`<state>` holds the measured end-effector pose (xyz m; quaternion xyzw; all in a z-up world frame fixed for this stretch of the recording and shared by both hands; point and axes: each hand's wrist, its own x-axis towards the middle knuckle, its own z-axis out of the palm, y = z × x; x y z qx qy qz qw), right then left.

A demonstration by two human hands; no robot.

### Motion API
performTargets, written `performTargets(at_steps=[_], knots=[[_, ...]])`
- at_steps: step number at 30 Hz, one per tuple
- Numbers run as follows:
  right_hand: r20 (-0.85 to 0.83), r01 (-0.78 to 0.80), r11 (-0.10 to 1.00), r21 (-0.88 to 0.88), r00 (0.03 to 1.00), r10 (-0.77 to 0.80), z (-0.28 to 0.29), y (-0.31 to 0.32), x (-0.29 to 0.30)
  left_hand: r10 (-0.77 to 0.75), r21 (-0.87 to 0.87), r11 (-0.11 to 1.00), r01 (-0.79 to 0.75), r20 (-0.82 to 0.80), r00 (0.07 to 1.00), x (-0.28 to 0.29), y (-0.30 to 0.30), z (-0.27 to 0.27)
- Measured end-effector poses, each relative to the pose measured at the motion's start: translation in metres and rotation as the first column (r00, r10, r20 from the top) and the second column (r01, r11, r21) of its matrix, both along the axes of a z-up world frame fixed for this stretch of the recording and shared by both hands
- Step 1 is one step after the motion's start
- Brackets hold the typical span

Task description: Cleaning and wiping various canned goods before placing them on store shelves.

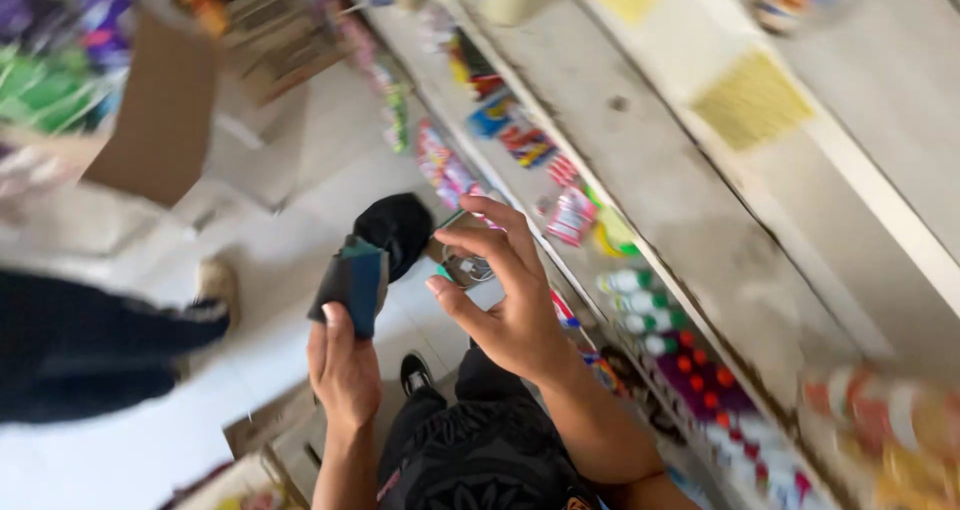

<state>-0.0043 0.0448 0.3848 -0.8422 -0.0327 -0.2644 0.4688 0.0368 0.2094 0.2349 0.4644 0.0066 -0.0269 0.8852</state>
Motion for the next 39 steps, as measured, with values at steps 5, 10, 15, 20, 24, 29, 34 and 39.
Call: performTargets(at_steps=[5, 10, 15, 20, 24, 29, 34, 39], knots=[[0.019, -0.315, 0.949, -0.008, 0.949, 0.315, -0.039, 0.002, 0.059, 0.161, 0.832, 0.232, -0.504, 0.478, 0.863, -0.025, 0.013, -0.112], [-0.146, -0.651, 0.759, -0.006, 0.752, 0.643, -0.048, 0.016, 0.081, 0.543, 0.329, 0.818, -0.471, -0.174, 0.822, -0.021, -0.018, 0.013], [-0.334, -0.857, 0.510, 0.070, 0.461, 0.822, -0.067, 0.022, 0.089, 0.722, 0.276, 0.680, -0.679, -0.092, 0.686, -0.059, -0.042, 0.039], [-0.389, -0.961, 0.245, 0.124, 0.180, 0.904, -0.080, 0.056, 0.072, 0.878, 0.298, 0.475, -0.828, -0.089, 0.471, -0.112, -0.050, 0.021], [-0.360, -0.993, 0.015, 0.116, -0.027, 0.932, -0.087, 0.085, 0.041, 0.941, 0.356, 0.332, -0.873, -0.185, 0.283, -0.154, -0.051, 0.000], [-0.336, -0.974, -0.224, 0.036, -0.223, 0.915, -0.095, 0.123, -0.006, 0.978, 0.332, 0.164, -0.929, -0.175, 0.110, -0.186, -0.042, -0.011], [-0.328, -0.942, -0.333, -0.044, -0.302, 0.895, -0.100, 0.163, -0.052, 0.987, 0.330, 0.059, -0.942, -0.159, 0.007, -0.220, -0.006, -0.016], [-0.339, -0.930, -0.363, -0.060, -0.323, 0.884, -0.116, 0.207, -0.070, 0.998, 0.552, 0.015, -0.834, -0.053, -0.017, -0.240, 0.038, -0.070]])
